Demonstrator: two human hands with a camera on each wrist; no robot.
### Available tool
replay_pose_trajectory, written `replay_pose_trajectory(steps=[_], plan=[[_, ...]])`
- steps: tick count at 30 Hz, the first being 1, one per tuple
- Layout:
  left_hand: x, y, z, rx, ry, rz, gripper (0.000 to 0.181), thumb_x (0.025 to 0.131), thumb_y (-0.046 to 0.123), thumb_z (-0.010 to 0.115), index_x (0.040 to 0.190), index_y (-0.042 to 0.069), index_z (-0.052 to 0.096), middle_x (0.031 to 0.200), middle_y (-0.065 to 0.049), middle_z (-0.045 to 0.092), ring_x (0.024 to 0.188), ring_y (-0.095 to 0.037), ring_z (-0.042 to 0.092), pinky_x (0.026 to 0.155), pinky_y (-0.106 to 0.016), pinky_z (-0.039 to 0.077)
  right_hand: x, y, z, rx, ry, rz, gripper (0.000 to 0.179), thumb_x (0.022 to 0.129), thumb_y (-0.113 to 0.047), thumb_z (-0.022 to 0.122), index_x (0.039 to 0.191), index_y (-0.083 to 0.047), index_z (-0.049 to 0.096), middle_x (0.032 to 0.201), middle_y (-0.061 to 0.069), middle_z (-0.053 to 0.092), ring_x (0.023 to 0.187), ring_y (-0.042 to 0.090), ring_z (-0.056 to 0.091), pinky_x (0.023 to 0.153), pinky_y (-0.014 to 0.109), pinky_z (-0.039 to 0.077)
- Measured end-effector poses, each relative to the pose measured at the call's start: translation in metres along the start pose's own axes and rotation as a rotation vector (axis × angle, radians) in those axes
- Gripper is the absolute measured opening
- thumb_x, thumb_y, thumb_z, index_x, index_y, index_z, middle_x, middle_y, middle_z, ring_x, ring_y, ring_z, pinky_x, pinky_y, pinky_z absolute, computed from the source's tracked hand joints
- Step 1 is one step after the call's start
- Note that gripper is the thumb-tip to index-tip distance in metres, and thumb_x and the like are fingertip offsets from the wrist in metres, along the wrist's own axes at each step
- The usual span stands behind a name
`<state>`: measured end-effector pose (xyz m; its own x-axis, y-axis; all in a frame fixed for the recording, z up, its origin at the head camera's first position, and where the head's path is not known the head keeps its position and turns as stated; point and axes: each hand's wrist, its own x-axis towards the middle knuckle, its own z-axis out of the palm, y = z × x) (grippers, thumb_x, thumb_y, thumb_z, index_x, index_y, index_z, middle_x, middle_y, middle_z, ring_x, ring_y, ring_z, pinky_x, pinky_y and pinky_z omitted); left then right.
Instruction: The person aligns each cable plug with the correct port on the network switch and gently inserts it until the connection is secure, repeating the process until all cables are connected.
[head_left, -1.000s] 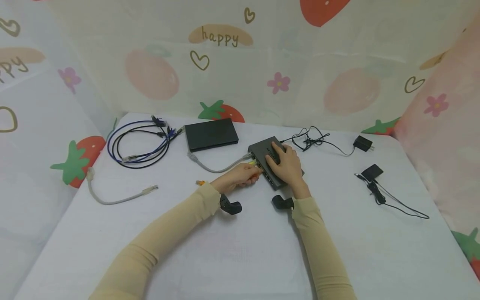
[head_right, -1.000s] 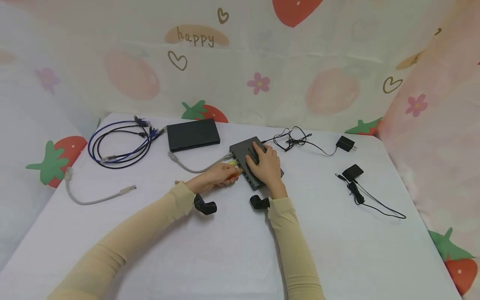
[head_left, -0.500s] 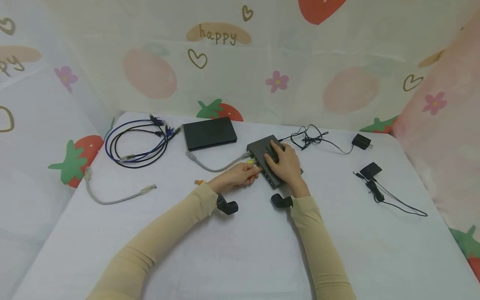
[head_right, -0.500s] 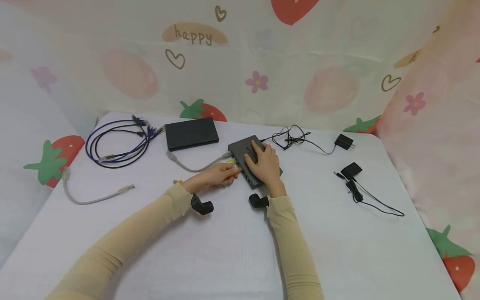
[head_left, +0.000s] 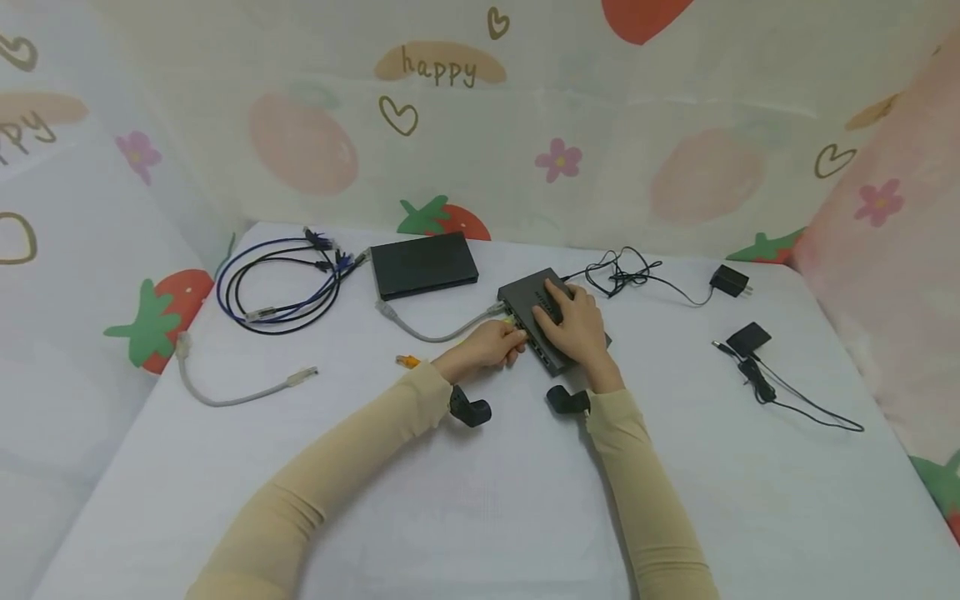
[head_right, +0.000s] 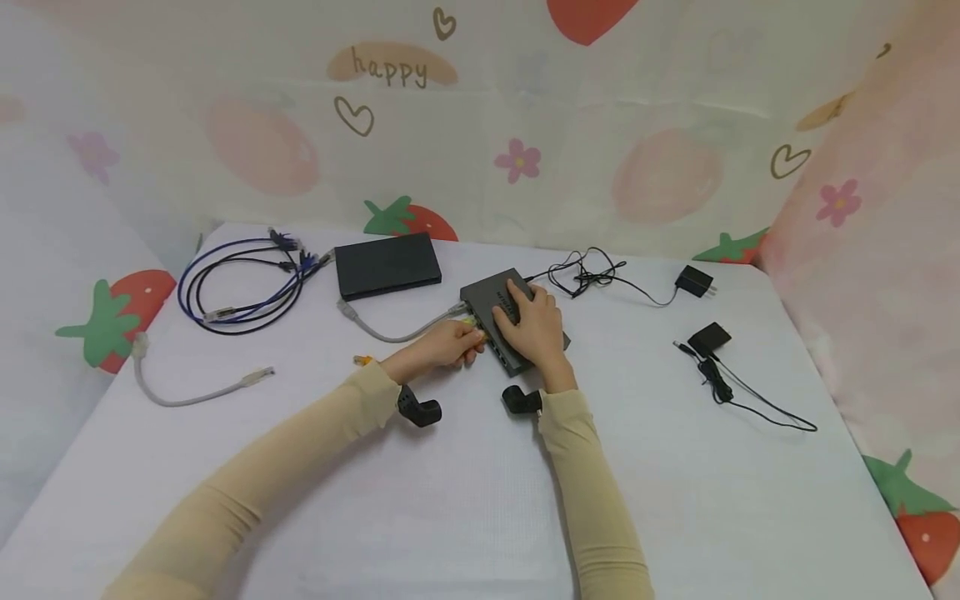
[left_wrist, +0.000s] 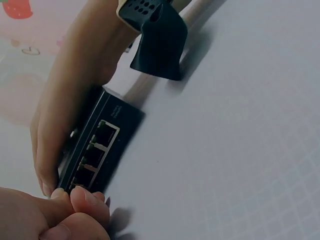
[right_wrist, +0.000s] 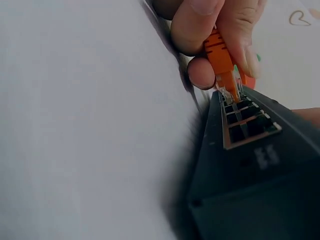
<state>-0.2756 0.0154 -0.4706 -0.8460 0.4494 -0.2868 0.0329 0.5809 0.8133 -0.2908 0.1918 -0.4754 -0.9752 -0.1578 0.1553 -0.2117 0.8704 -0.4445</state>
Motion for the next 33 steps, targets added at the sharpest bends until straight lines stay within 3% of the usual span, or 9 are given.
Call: replay_pose_trajectory(steps=[11,20,24,28,30,33], plan=[[0.003,0.006,0.004,-0.005,0.043,-0.02,0.037,0.1,0.027,0.041,0.089,0.0,0.066,0.061,0.004,0.051,0.051,-0.006,0.045,0.05,-0.016,0.035,0.0,0.0,-0.004,-0.023,0.004,0.009,0.059,0.091,-0.044,0.049,0.141,-0.013,0.04,0.137,0.028,0.035,0.118,0.042,0.04,0.092,0.055,0.035],[0.001,-0.005,-0.001,-0.031,-0.012,0.065,0.037,0.101,0.026,0.039,0.092,0.0,0.064,0.057,0.002,0.051,0.047,-0.006,0.043,0.048,-0.018,0.035,0.001,-0.002,-0.001,-0.061,-0.031,0.009,0.065,0.09,-0.053,0.048,0.143,-0.019,0.036,0.139,0.025,0.035,0.12,0.041,0.041,0.093,0.055,0.037],[-0.004,-0.004,-0.005,0.077,-0.007,0.111,0.035,0.1,0.027,0.04,0.09,0.002,0.063,0.053,0.003,0.05,0.044,-0.007,0.042,0.048,-0.019,0.034,0.002,-0.004,0.0,-0.078,-0.032,0.01,0.075,0.084,-0.06,0.053,0.144,-0.019,0.034,0.139,0.026,0.035,0.119,0.042,0.042,0.092,0.055,0.037],[-0.011,-0.001,-0.002,0.199,0.041,0.132,0.027,0.099,0.025,0.046,0.097,0.003,0.062,0.055,-0.001,0.054,0.043,-0.01,0.047,0.049,-0.021,0.037,0.001,-0.002,0.001,-0.081,-0.044,0.023,0.079,0.082,-0.063,0.053,0.145,-0.02,0.032,0.139,0.026,0.034,0.12,0.042,0.041,0.093,0.055,0.037],[-0.014,0.001,0.002,0.26,0.081,0.128,0.025,0.097,0.023,0.049,0.104,0.002,0.06,0.064,-0.004,0.059,0.048,-0.012,0.052,0.051,-0.022,0.04,0.001,-0.001,0.0,-0.078,-0.047,0.027,0.078,0.083,-0.063,0.053,0.145,-0.021,0.032,0.14,0.025,0.034,0.121,0.042,0.041,0.094,0.055,0.036],[-0.017,0.004,0.007,0.399,0.171,0.13,0.025,0.094,0.02,0.054,0.112,0.004,0.058,0.085,-0.008,0.066,0.068,-0.016,0.063,0.061,-0.027,0.048,0.001,0.001,-0.002,-0.082,-0.052,0.023,0.079,0.082,-0.062,0.053,0.145,-0.02,0.031,0.141,0.026,0.033,0.122,0.042,0.039,0.095,0.055,0.035]])
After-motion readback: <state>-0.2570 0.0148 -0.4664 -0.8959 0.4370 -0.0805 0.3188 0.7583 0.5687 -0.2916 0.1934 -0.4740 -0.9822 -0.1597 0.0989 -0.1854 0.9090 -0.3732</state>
